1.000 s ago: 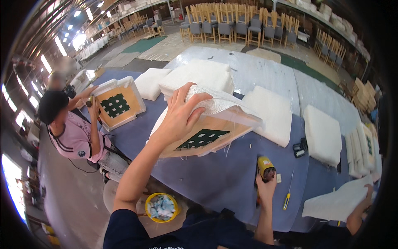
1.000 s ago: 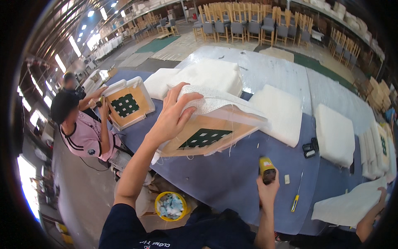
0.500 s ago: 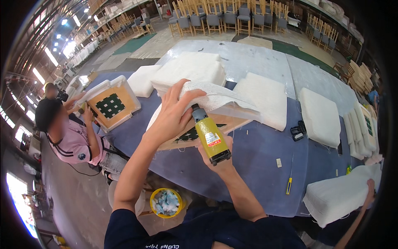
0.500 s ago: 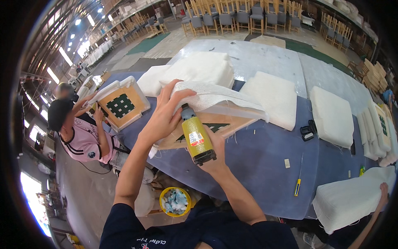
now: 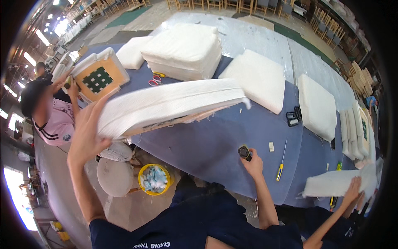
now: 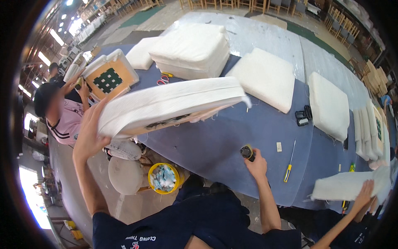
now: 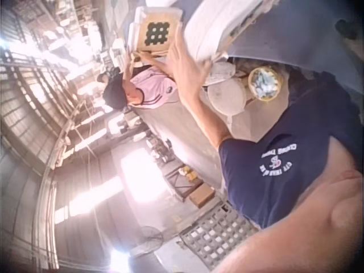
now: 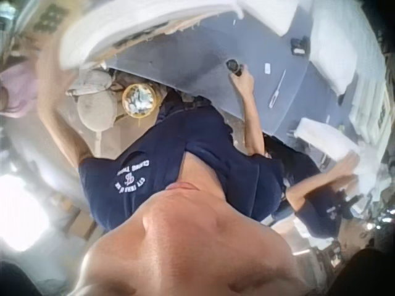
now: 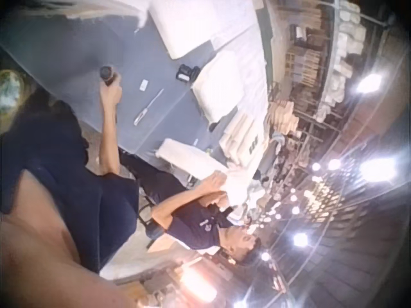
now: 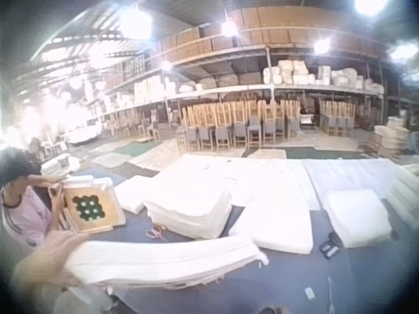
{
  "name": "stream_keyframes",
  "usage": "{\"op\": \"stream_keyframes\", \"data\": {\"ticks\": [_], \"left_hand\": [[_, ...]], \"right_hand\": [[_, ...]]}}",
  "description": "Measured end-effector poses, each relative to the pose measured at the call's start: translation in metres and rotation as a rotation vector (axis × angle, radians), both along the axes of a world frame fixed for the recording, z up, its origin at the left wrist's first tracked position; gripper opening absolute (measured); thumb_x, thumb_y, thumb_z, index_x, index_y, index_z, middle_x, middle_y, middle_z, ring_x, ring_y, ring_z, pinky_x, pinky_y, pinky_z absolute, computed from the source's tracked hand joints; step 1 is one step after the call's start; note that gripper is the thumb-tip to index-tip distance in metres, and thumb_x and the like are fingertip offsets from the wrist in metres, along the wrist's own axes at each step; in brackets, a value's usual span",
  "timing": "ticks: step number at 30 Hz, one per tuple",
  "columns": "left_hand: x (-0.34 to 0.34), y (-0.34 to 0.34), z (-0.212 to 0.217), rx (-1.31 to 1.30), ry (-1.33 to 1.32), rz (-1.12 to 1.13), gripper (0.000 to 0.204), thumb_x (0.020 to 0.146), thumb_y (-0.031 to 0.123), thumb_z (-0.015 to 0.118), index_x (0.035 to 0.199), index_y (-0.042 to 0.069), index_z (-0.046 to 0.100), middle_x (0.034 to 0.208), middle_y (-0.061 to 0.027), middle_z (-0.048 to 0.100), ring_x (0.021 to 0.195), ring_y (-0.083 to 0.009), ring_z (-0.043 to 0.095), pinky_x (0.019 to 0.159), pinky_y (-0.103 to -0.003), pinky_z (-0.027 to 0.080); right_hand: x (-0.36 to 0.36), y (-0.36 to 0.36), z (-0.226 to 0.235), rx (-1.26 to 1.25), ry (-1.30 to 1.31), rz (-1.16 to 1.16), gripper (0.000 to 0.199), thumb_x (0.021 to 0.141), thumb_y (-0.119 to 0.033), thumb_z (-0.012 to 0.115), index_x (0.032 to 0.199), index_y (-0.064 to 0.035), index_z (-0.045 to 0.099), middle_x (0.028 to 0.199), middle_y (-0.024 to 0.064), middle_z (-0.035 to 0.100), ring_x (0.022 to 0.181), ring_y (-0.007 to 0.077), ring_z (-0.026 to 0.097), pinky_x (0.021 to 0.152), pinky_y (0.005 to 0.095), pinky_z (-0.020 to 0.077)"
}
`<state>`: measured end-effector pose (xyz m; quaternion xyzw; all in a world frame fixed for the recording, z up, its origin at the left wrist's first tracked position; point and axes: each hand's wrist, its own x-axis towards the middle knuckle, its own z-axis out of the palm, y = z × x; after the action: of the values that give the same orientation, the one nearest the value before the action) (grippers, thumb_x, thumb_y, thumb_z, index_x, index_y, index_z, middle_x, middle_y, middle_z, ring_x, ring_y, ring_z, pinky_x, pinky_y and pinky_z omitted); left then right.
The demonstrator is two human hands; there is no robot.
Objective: The person wraps white fabric around rectangular foam cushions and secures the fabric to the wooden base using a yellow staple gun. The person repeatedly folds the fabric edges, aligns the cushion, and staples the sides to create a finished upholstered seat.
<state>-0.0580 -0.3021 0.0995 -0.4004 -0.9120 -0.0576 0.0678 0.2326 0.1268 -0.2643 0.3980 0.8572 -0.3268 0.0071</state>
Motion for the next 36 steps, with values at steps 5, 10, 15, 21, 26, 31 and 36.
{"op": "stream_keyframes", "data": {"ticks": [5, 10, 15, 21, 26, 31, 36], "left_hand": [[0.048, -0.025, -0.1, -0.087, 0.109, 0.08, 0.114, 0.055, 0.007, 0.095, 0.16, 0.012, 0.051, 0.142, -0.0163, 0.059, 0.132, -0.038, 0.057, 0.119, -0.054, 0.038], [0.063, -0.029, -0.152, 0.056, 0.15, 0.078, 0.106, 0.051, 0.004, 0.091, 0.152, 0.007, 0.057, 0.134, -0.0121, 0.063, 0.123, -0.0346, 0.06, 0.108, -0.049, 0.043], [0.041, -0.008, -0.13, 0.207, 0.264, -0.001, 0.106, 0.047, 0.008, 0.09, 0.148, 0.005, 0.06, 0.128, -0.0136, 0.066, 0.116, -0.0369, 0.063, 0.106, -0.05, 0.044], [0.035, -0.024, -0.118, 0.454, 0.053, 0.046, 0.123, 0.056, 0.031, 0.098, 0.161, 0.001, 0.041, 0.15, -0.0225, 0.054, 0.137, -0.0451, 0.05, 0.117, -0.053, 0.038], [0.048, 0.117, -0.117, 0.773, -0.264, -0.132, 0.146, 0.064, 0.047, 0.105, 0.171, -0.002, 0.019, 0.162, -0.0261, 0.042, 0.154, -0.0429, 0.04, 0.127, -0.051, 0.032], [0.027, 0.122, -0.161, 1.026, -0.354, -0.095, 0.126, 0.074, 0.023, 0.1, 0.17, 0.003, 0.023, 0.155, -0.0185, 0.048, 0.145, -0.0347, 0.051, 0.122, -0.047, 0.04], [0.031, 0.157, -0.134, 0.962, -0.17, -0.062, 0.118, 0.075, 0.034, 0.097, 0.167, 0.0, 0.032, 0.154, -0.0232, 0.049, 0.143, -0.0415, 0.047, 0.121, -0.053, 0.035]], "right_hand": [[0.016, 0.013, -0.083, 0.072, -0.235, 0.091, 0.087, 0.096, -0.044, 0.078, 0.166, -0.01, 0.039, 0.155, 0.0262, 0.058, 0.145, 0.0419, 0.054, 0.112, 0.0565, 0.0491], [-0.116, -0.077, 0.001, -1.149, 0.59, 0.039, 0.071, 0.112, -0.051, 0.053, 0.17, -0.0159, 0.033, 0.163, 0.0129, 0.05, 0.15, 0.0351, 0.05, 0.112, 0.0623, 0.0501], [-0.196, -0.08, 0.073, -1.46, 0.899, 0.093, 0.07, 0.114, -0.054, 0.051, 0.17, -0.0169, 0.034, 0.163, 0.009, 0.051, 0.145, 0.0296, 0.054, 0.114, 0.0577, 0.0516], [-0.138, -0.063, 0.268, -0.057, 0.98, 0.423, 0.054, 0.106, -0.043, 0.067, 0.154, -0.0175, 0.064, 0.133, 0.0159, 0.064, 0.119, 0.0319, 0.067, 0.101, 0.0446, 0.053], [-0.131, -0.091, 0.247, 0.468, 0.742, 0.478, 0.055, 0.095, -0.043, 0.08, 0.146, -0.0213, 0.072, 0.116, 0.0132, 0.063, 0.098, 0.0293, 0.068, 0.079, 0.0414, 0.0485], [-0.128, -0.095, 0.259, 0.548, 0.864, 0.582, 0.04, 0.093, -0.029, 0.084, 0.131, -0.0175, 0.079, 0.109, 0.0094, 0.064, 0.093, 0.0289, 0.066, 0.076, 0.0398, 0.0496], [-0.152, -0.092, 0.291, 0.543, 1.159, 0.727, 0.026, 0.084, -0.009, 0.087, 0.11, -0.0108, 0.08, 0.107, 0.0049, 0.069, 0.095, 0.0269, 0.067, 0.081, 0.0405, 0.0548]]}}
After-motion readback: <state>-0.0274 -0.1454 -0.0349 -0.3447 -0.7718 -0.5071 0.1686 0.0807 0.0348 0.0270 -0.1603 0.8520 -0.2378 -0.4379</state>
